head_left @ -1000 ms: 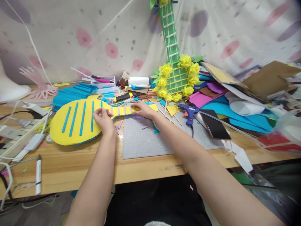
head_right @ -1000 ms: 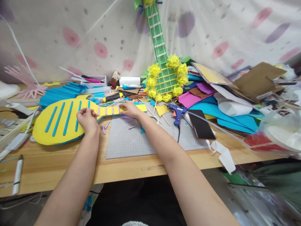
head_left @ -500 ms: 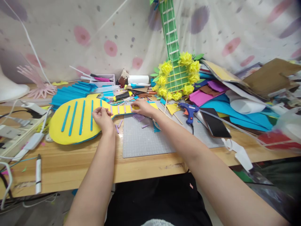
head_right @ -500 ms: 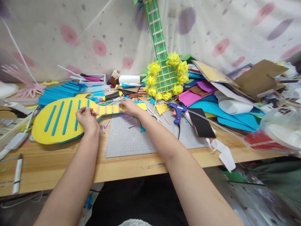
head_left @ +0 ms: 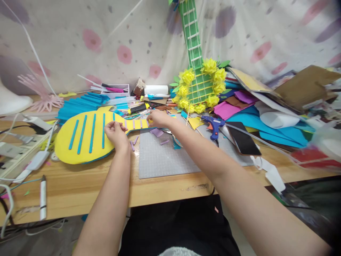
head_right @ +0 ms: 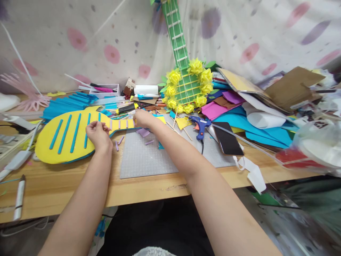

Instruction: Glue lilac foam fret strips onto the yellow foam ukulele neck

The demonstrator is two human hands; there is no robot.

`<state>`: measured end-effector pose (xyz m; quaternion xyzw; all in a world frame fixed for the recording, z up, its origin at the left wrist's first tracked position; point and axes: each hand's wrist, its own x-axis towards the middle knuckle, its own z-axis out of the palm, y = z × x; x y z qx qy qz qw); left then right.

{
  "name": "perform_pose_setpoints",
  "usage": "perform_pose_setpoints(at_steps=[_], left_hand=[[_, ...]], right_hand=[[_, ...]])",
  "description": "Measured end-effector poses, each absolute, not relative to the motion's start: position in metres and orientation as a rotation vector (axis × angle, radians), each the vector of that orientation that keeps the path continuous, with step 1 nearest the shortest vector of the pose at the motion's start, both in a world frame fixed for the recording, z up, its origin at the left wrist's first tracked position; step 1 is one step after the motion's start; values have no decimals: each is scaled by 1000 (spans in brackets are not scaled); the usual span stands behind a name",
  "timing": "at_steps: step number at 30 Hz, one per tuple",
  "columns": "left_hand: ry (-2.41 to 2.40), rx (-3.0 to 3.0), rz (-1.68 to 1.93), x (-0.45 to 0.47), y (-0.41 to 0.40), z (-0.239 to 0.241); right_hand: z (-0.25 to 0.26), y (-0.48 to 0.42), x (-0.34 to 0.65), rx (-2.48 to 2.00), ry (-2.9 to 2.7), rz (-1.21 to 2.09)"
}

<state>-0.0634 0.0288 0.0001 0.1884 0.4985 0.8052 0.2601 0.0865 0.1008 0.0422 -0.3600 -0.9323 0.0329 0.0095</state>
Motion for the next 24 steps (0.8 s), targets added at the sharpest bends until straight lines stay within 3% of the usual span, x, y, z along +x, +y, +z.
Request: perform_pose_setpoints(at_steps=[12, 20, 24], left_hand=[[1399, 551, 2151, -62, 28, 2], [1552, 880, 2120, -60, 26, 0], [1881, 1312, 1755, -67, 40, 3]], right_hand=[[61, 93, 77, -1288, -3020, 41], [19, 100, 103, -1160, -2619, 363], [-6, 94, 115, -1148, -2345, 430]])
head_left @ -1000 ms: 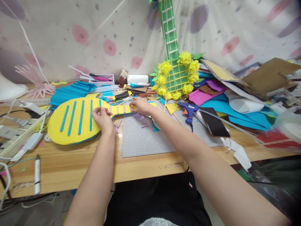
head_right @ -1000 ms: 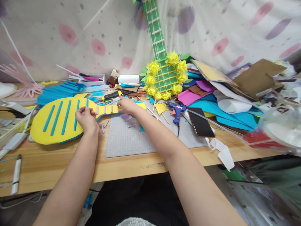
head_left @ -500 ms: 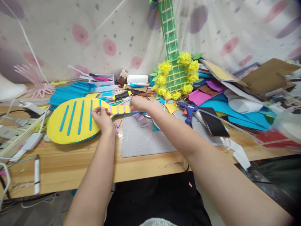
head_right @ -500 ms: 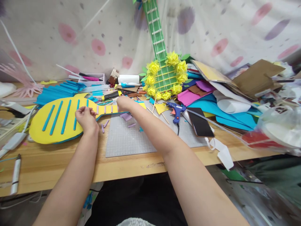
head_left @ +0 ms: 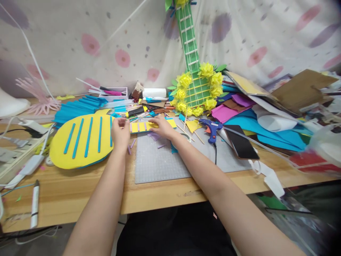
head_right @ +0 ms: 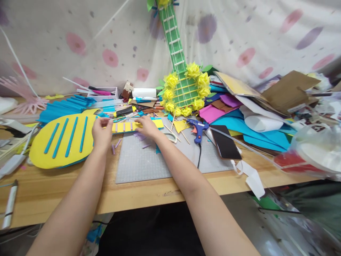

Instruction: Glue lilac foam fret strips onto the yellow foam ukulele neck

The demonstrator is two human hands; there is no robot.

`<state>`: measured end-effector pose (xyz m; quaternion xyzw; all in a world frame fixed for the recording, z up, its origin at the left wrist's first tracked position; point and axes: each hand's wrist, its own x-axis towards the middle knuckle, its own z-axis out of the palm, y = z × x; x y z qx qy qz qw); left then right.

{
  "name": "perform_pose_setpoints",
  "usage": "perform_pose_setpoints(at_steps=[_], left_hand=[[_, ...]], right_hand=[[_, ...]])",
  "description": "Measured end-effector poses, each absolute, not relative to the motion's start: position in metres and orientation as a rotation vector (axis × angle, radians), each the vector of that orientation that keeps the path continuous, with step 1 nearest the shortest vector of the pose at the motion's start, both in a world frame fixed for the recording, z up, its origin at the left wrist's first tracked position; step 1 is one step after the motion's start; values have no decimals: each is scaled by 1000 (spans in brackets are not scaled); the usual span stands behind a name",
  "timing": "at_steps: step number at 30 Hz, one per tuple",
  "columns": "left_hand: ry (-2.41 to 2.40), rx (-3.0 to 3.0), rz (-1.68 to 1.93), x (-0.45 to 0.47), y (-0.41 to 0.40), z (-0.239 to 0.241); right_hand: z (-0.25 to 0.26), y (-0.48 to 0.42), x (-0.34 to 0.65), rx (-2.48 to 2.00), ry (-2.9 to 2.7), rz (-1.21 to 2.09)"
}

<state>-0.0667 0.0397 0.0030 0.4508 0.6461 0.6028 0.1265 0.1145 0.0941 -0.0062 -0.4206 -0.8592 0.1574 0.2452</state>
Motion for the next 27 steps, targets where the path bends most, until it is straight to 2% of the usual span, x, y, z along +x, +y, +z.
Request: perform_pose_setpoints(at_steps=[5, 9, 12, 15, 27], left_hand=[[2146, 1872, 949, -73, 78, 22], [2014, 1980, 368, -70, 102, 38], [1864, 1935, 89, -66, 110, 45], [1843, 1877, -20, -62, 112, 47], [1879, 1796, 66, -67, 120, 31]], right_hand=[[-13, 86, 123, -1151, -2212, 392], [-10, 83, 129, -1078, -2254, 315], [-13, 81, 129, -1060, -2279, 271], [-17, 77, 122, -1079, -2279, 254], [-23, 68, 104, -1121, -2400, 141]])
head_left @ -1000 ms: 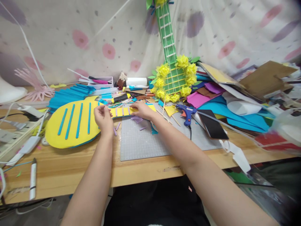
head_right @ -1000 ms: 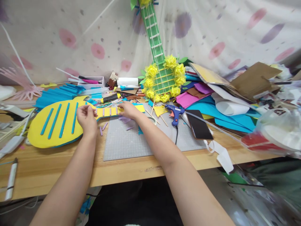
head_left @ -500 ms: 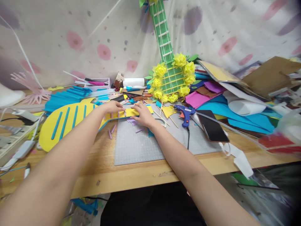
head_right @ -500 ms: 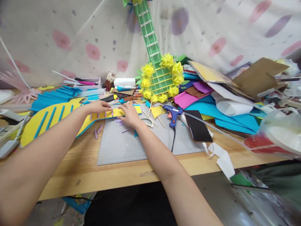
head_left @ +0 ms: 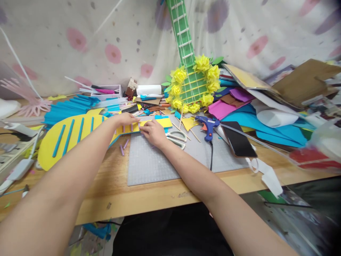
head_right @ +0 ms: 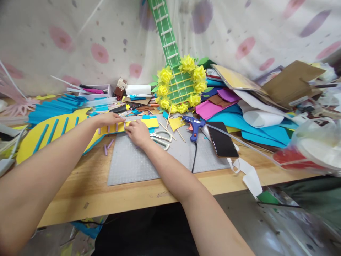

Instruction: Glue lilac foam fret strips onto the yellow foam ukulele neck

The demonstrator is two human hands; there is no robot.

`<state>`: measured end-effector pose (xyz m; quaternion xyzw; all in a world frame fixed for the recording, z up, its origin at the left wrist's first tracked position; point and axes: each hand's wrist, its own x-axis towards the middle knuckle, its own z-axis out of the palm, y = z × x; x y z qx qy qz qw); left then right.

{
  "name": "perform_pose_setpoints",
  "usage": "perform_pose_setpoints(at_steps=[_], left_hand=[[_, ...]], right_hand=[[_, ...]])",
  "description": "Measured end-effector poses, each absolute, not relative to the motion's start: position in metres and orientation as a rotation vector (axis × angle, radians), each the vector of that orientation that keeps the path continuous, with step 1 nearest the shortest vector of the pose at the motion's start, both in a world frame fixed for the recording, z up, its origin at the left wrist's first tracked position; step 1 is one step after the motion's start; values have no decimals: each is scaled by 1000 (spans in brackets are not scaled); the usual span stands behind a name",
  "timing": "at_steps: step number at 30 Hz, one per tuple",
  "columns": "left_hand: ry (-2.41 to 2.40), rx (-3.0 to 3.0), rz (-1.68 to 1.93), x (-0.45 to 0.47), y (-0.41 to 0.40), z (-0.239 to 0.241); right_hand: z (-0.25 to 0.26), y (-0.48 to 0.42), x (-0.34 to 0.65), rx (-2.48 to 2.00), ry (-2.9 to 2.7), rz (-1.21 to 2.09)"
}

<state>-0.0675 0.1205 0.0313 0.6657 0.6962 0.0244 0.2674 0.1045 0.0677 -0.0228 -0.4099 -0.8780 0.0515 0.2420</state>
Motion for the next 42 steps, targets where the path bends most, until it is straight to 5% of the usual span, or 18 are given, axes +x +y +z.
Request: perform_pose_setpoints(at_steps=[42], left_hand=[[1939, 1762, 90, -54, 111, 35]], right_hand=[[-13, 56, 99, -1134, -2591, -91]])
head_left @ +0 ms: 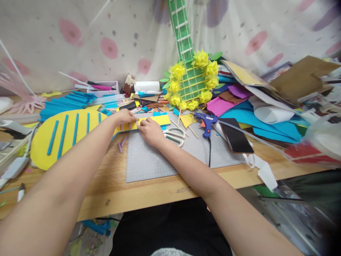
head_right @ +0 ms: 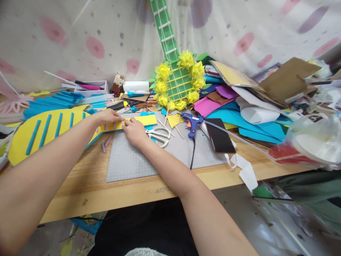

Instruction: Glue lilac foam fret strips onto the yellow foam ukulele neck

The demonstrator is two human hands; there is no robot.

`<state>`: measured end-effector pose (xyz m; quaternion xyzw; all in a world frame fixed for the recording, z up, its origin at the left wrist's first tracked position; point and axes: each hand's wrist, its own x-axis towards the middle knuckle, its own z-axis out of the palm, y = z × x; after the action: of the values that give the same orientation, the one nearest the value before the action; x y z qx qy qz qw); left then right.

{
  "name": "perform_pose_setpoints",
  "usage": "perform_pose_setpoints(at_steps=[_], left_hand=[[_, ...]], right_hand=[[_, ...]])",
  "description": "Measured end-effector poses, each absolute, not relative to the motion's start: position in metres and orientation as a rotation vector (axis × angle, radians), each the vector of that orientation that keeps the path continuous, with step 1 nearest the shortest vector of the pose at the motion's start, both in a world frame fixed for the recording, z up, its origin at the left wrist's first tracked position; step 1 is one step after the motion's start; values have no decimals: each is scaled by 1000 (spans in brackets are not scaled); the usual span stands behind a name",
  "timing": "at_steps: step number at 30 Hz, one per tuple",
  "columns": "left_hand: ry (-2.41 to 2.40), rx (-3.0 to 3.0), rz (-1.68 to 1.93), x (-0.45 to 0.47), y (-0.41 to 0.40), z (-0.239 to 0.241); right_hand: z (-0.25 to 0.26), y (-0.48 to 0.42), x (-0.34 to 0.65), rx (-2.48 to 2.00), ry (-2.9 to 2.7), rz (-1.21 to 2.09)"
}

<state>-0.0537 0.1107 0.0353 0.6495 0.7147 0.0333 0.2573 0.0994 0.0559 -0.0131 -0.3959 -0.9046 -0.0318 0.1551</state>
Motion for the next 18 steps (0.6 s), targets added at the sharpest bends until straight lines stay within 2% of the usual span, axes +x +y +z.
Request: perform_pose_setpoints(at_steps=[14, 18], left_hand=[[1956, 1769, 11, -62, 117, 40], [1846, 1701, -117, -61, 112, 44]], right_hand=[[-18, 56, 103, -1143, -2453, 18], [-17, 55, 105, -1147, -2407, 61]])
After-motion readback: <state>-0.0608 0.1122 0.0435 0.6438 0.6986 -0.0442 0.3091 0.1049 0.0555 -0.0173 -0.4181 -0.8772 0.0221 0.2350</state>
